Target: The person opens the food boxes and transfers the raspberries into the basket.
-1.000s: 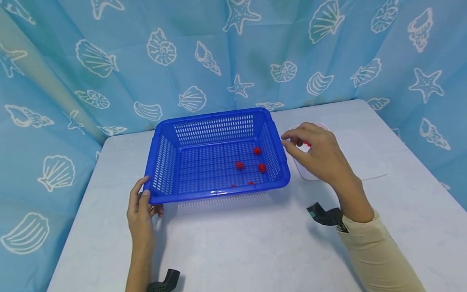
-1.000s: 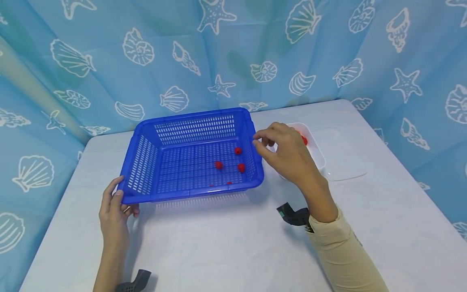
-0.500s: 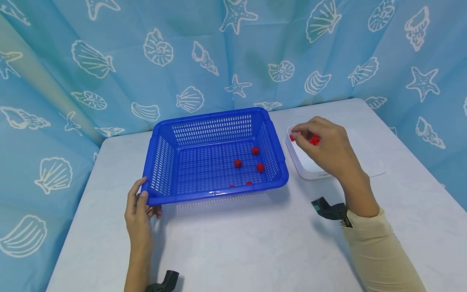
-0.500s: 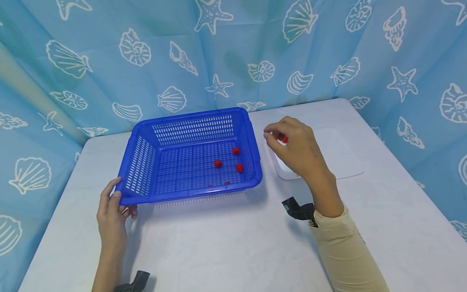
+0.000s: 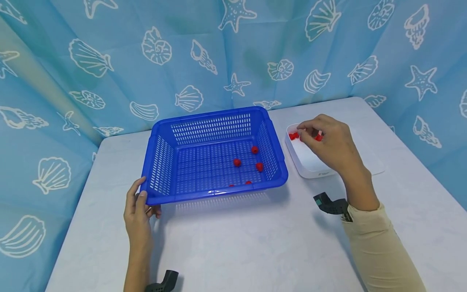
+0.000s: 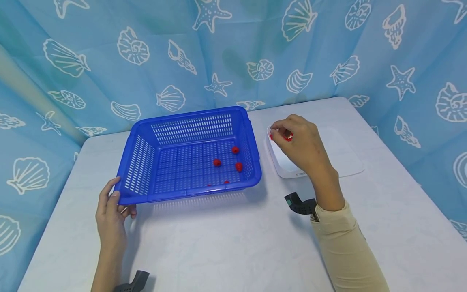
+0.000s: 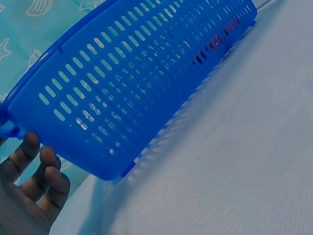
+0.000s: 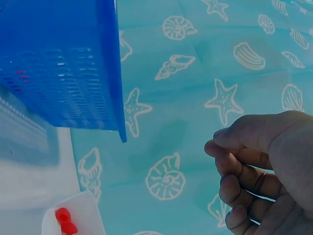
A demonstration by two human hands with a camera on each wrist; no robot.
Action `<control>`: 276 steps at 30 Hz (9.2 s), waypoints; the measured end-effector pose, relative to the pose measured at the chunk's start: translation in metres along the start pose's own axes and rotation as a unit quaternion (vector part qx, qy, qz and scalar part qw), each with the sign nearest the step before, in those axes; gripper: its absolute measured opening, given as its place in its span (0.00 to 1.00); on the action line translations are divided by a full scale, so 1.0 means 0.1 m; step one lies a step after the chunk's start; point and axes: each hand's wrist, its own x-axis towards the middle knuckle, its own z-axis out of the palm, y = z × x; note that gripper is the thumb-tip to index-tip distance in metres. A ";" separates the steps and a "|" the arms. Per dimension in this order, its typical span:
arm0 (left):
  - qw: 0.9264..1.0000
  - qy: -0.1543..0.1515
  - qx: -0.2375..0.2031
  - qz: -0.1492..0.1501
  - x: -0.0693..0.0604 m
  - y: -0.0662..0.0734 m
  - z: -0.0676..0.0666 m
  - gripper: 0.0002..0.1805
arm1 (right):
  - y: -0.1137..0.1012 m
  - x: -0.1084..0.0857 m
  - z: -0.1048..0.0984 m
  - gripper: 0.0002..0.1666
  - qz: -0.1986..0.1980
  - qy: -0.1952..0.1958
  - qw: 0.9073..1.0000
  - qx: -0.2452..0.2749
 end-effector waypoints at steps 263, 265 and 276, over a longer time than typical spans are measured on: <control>1.000 0.002 0.023 0.001 -0.01 -0.04 0.02 0.23 | 0.33 0.01 0.09 0.16 0.110 0.014 0.994 -0.008; 1.000 0.004 0.026 0.004 -0.01 -0.04 0.02 0.23 | 0.38 0.02 0.12 0.16 0.123 0.006 0.992 -0.010; 1.000 0.007 0.013 0.008 -0.02 -0.06 0.01 0.23 | 0.61 0.06 0.29 0.18 0.150 -0.041 0.987 -0.026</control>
